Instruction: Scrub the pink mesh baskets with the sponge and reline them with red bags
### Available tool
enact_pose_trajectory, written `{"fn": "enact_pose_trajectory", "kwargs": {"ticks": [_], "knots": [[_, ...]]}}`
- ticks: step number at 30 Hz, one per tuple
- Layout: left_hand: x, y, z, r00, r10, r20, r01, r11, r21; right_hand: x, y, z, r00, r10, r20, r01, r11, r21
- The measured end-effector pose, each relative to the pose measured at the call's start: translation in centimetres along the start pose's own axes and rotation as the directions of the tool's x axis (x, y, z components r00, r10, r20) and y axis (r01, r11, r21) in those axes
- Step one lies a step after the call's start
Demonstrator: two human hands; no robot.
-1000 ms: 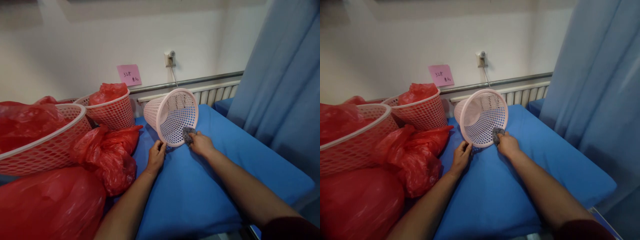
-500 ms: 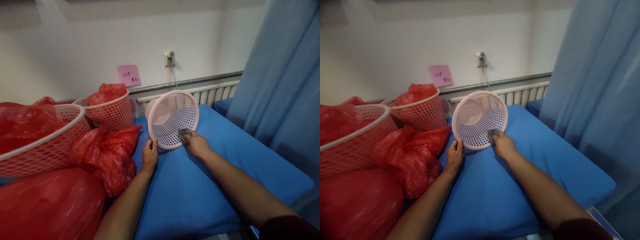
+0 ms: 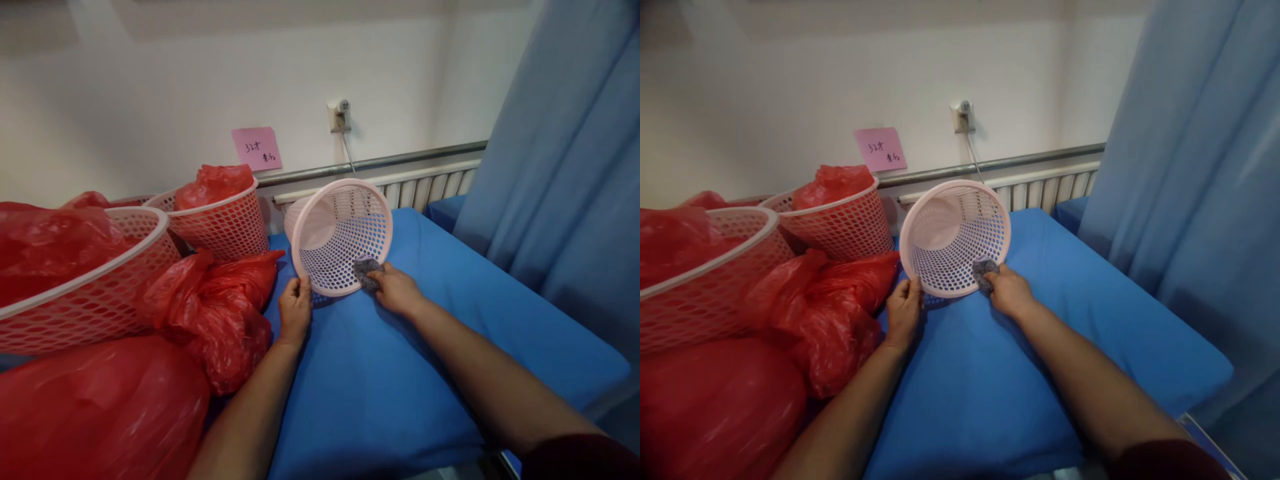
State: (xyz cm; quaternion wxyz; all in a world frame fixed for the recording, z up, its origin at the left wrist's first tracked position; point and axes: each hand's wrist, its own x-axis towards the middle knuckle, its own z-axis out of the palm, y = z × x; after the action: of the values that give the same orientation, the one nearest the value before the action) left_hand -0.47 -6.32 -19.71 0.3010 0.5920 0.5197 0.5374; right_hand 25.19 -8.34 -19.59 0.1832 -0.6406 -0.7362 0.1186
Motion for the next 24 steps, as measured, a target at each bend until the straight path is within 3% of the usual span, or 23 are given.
{"fn": "enact_pose_trajectory", "kwargs": {"ticks": [3,5,7,9,12,16,21,24], "knots": [[-0.8,-0.7,1.9,0.978,-0.064,0.197,0.071,0.997,-0.024,-0.8,-1.9,1.0,0.977,-0.196,0.079,0.187,0.976,0.111],[-0.9,-0.8,2.1,0.974,-0.062,0.216,0.07,0.997,-0.028,-1.0,-2.7,1.4,0.944,-0.311,0.111,0.284,0.936,0.209],[-0.6,-0.5,1.4,0.986,-0.047,0.16,0.053,0.998,-0.034,-0.8,-2.4,1.3,0.954,-0.281,0.108,0.256,0.946,0.201],[-0.2,0.3,0.2,0.998,-0.008,0.057,0.01,0.999,-0.034,-0.2,-1.4,0.8,0.991,-0.118,0.061,0.111,0.989,0.095],[-0.2,1.6,-0.9,0.997,0.06,-0.053,-0.061,0.998,-0.026,0.4,0.0,-0.3,0.999,0.045,-0.014,-0.046,0.999,-0.005],[-0.7,1.4,-0.1,0.998,0.055,-0.002,-0.055,0.998,0.02,-0.5,-1.7,0.1,0.991,-0.124,0.054,0.123,0.992,0.026],[-0.5,-0.7,0.5,0.991,0.035,0.129,-0.046,0.996,0.083,-1.2,-3.5,1.9,0.933,-0.352,0.078,0.317,0.904,0.288],[-0.2,-0.5,-0.2,0.99,0.053,0.127,-0.063,0.995,0.072,-0.4,-1.7,1.4,0.977,-0.201,0.067,0.188,0.968,0.163]]}}
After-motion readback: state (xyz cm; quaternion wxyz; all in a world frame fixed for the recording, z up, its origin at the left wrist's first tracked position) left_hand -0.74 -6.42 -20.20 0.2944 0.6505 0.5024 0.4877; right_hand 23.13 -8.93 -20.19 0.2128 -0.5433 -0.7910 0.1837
